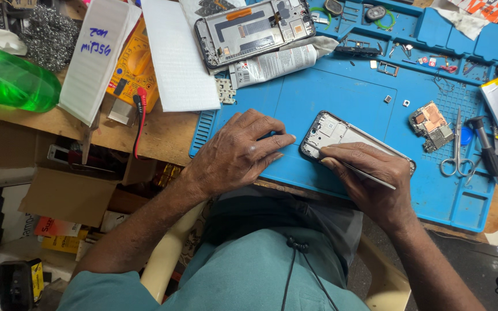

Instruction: The person is repairing a disassembled smartphone on a cluttered workbench. They use tweezers to remove small components from the phone's frame and a cotton swab to clean the interior surfaces.

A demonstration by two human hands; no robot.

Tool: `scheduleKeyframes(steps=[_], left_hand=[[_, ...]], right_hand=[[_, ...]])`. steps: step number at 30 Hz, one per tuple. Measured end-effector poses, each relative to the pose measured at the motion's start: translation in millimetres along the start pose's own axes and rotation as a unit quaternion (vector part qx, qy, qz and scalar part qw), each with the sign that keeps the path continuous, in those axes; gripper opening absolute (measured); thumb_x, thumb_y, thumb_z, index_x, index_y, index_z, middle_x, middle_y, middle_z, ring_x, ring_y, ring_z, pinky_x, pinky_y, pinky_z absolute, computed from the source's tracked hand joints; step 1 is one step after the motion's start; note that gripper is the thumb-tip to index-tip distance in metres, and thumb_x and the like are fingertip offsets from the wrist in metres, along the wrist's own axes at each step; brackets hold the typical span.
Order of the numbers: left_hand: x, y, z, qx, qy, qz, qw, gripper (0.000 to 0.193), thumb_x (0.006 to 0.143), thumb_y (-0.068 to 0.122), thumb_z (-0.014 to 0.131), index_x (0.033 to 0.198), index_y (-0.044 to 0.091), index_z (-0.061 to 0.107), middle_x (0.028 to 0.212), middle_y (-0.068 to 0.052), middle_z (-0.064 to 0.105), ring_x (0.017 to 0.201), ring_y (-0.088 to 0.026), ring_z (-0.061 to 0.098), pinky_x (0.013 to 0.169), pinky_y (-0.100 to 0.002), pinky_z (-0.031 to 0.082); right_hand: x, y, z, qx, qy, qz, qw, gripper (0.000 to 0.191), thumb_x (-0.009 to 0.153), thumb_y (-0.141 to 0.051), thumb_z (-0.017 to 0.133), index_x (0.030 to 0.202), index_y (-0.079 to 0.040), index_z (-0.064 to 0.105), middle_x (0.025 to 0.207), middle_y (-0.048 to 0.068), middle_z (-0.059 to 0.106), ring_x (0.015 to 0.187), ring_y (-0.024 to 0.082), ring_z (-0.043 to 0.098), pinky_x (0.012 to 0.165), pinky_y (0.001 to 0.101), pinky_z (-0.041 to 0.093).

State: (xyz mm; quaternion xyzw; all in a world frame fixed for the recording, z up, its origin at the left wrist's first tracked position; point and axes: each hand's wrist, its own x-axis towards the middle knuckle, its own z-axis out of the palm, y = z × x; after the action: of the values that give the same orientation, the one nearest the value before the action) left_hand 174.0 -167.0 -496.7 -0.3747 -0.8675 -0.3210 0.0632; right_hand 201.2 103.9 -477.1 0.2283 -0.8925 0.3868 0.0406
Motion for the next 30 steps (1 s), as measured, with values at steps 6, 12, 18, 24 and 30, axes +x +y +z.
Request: scheduleKeyframes(steps=[6,12,18,24,30], left_hand=[[-1.2,0.1,1.8,0.002,-0.003,-0.002,1.0,0.031,0.094,0.02,0.077,0.123,0.013,0.073,0.116,-0.004,0.067,0.107,-0.021,0.06,0.097,-0.037,0.054],[-3.2,5.1,4.1,0.008,0.002,0.005,1.0,0.032,0.093,0.02,0.077,0.124,0.014,0.073,0.117,-0.005,0.066,0.108,-0.022,0.06,0.098,-0.037,0.053],[-6.7,5.6,6.5,0.007,-0.004,0.001,1.0,0.032,0.094,0.02,0.076,0.124,0.014,0.073,0.117,-0.005,0.066,0.109,-0.022,0.06,0.098,-0.038,0.053],[-8.2,4.2,8.3,0.009,-0.011,-0.002,1.0,0.031,0.094,0.021,0.076,0.124,0.014,0.073,0.117,-0.005,0.066,0.107,-0.022,0.059,0.098,-0.038,0.054],[-10.2,7.1,8.1,0.006,-0.003,-0.002,1.0,0.032,0.093,0.021,0.076,0.124,0.014,0.074,0.117,-0.005,0.066,0.109,-0.022,0.06,0.097,-0.038,0.053]], right_hand=[[-0.9,2.1,1.8,0.0,-0.008,-0.014,1.0,0.017,0.092,-0.01,0.076,0.109,-0.009,0.076,0.108,0.008,0.078,0.095,0.018,0.077,0.081,0.0291,0.063],[-5.8,0.5,-0.8,0.017,0.006,0.023,1.0,0.015,0.092,-0.011,0.077,0.107,-0.01,0.078,0.103,0.007,0.08,0.091,0.016,0.078,0.079,0.0291,0.062],[-8.4,1.8,2.1,0.013,-0.002,0.003,1.0,0.017,0.092,-0.011,0.077,0.108,-0.01,0.077,0.105,0.007,0.079,0.095,0.017,0.078,0.08,0.0292,0.063],[-8.1,2.9,4.1,-0.005,-0.012,-0.007,1.0,0.019,0.09,-0.01,0.077,0.11,-0.01,0.077,0.105,0.008,0.079,0.093,0.018,0.078,0.079,0.0297,0.062],[-8.9,-0.5,2.4,0.078,0.01,0.077,0.994,0.014,0.094,-0.008,0.075,0.107,-0.008,0.078,0.101,0.008,0.08,0.089,0.016,0.078,0.075,0.0272,0.062]])
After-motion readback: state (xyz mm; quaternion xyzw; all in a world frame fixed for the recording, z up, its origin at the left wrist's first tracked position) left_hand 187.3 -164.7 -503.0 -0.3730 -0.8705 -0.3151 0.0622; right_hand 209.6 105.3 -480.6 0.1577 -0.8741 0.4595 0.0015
